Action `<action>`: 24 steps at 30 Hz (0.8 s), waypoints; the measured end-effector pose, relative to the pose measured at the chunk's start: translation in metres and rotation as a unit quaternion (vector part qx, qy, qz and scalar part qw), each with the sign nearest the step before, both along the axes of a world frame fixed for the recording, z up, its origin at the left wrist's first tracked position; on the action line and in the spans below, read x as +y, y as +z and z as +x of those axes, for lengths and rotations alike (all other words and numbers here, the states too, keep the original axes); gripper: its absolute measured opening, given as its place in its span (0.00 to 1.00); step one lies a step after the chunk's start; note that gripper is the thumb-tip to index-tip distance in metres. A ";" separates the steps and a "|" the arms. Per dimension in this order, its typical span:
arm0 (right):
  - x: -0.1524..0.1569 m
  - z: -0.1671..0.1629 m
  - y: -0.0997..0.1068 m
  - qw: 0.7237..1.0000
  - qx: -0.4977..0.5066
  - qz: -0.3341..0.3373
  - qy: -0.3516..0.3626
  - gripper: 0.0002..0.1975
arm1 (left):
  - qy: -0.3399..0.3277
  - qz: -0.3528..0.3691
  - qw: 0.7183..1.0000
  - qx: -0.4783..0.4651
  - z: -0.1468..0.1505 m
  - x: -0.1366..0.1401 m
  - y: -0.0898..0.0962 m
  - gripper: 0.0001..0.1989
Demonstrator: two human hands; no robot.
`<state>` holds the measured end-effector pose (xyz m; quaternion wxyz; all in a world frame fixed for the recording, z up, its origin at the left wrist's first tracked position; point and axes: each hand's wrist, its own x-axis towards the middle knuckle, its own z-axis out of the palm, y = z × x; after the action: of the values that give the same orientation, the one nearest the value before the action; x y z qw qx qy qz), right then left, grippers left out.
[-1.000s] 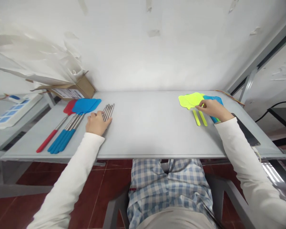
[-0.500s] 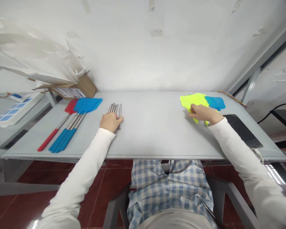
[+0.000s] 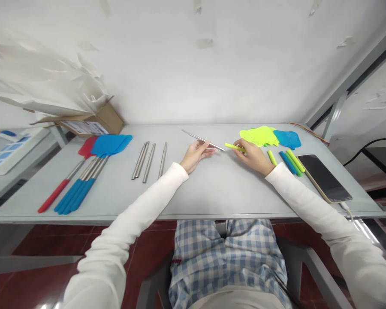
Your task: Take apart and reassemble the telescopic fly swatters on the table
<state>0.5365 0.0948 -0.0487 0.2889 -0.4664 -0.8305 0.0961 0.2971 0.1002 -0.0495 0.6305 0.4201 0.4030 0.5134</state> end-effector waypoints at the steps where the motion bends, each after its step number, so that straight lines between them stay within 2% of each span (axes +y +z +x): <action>1: 0.001 0.003 -0.001 1.000 0.001 0.002 -0.003 0.12 | 0.007 0.003 1.000 -0.016 0.003 0.003 -0.003 0.10; 7: 0.005 0.011 -0.007 1.000 -0.004 0.023 -0.016 0.11 | 0.003 0.014 0.997 -0.071 0.001 0.005 -0.009 0.08; 13: 0.001 0.005 -0.007 0.999 0.007 0.035 0.005 0.11 | -0.016 0.018 0.997 -0.071 0.000 0.001 -0.008 0.08; 24: -0.003 0.003 -0.002 0.999 -0.010 0.040 -0.007 0.11 | -0.026 0.025 0.998 -0.057 -0.001 -0.001 -0.007 0.09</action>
<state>0.5398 0.0916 -0.0507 0.2997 -0.4615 -0.8331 0.0565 0.2965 0.0990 -0.0568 0.6549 0.4156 0.3425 0.5302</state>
